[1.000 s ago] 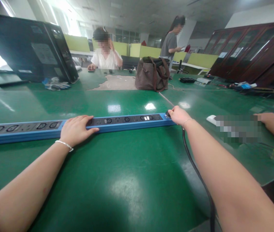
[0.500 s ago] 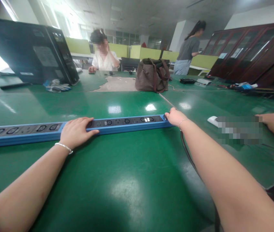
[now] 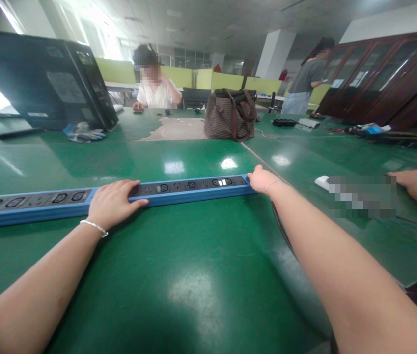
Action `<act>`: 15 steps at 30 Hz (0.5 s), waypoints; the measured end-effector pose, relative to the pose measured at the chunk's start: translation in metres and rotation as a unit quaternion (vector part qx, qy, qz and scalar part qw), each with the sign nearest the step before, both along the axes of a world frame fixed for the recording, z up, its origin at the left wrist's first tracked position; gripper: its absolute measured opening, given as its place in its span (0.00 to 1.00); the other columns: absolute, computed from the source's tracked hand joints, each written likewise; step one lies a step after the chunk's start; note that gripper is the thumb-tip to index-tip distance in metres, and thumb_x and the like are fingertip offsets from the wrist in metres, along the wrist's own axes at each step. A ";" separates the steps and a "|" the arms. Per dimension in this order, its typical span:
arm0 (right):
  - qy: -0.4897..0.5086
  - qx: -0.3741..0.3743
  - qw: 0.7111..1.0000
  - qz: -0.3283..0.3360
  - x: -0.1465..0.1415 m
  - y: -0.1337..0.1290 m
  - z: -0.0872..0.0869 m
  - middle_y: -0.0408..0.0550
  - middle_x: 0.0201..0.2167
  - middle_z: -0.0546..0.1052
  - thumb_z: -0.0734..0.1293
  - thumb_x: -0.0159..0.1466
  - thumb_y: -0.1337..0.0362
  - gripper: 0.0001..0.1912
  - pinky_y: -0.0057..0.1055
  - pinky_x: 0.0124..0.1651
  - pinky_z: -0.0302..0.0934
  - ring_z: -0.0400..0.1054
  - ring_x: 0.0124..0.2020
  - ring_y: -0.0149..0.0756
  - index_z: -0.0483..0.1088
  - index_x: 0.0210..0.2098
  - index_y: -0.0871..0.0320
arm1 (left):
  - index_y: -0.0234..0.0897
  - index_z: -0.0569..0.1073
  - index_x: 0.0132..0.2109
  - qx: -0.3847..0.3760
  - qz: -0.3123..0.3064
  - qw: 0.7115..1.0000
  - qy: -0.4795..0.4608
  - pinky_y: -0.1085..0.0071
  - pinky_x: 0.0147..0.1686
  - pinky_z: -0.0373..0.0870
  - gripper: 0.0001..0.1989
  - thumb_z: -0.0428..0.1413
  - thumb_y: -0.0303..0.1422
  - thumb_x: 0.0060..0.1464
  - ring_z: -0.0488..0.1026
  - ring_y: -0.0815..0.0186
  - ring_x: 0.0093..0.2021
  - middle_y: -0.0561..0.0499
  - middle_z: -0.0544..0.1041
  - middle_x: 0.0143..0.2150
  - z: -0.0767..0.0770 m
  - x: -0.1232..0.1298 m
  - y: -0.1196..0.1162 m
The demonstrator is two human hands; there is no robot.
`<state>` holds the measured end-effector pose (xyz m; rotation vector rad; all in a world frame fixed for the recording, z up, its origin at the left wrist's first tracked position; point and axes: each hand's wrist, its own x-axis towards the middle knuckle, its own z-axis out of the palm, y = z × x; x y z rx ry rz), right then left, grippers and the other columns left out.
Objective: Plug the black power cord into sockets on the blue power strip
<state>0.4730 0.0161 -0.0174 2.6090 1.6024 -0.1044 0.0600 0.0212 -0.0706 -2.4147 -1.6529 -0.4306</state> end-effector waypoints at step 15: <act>0.006 0.030 1.000 0.007 0.002 -0.001 -0.005 0.74 0.45 0.74 0.52 0.68 0.57 0.26 0.44 0.51 0.61 0.71 0.49 0.54 0.62 0.53 0.74 | 0.34 0.69 0.59 -0.003 0.000 1.000 0.000 0.59 0.57 0.59 0.33 0.49 0.53 0.55 0.68 0.52 0.57 0.41 0.73 0.57 0.001 0.001 -0.001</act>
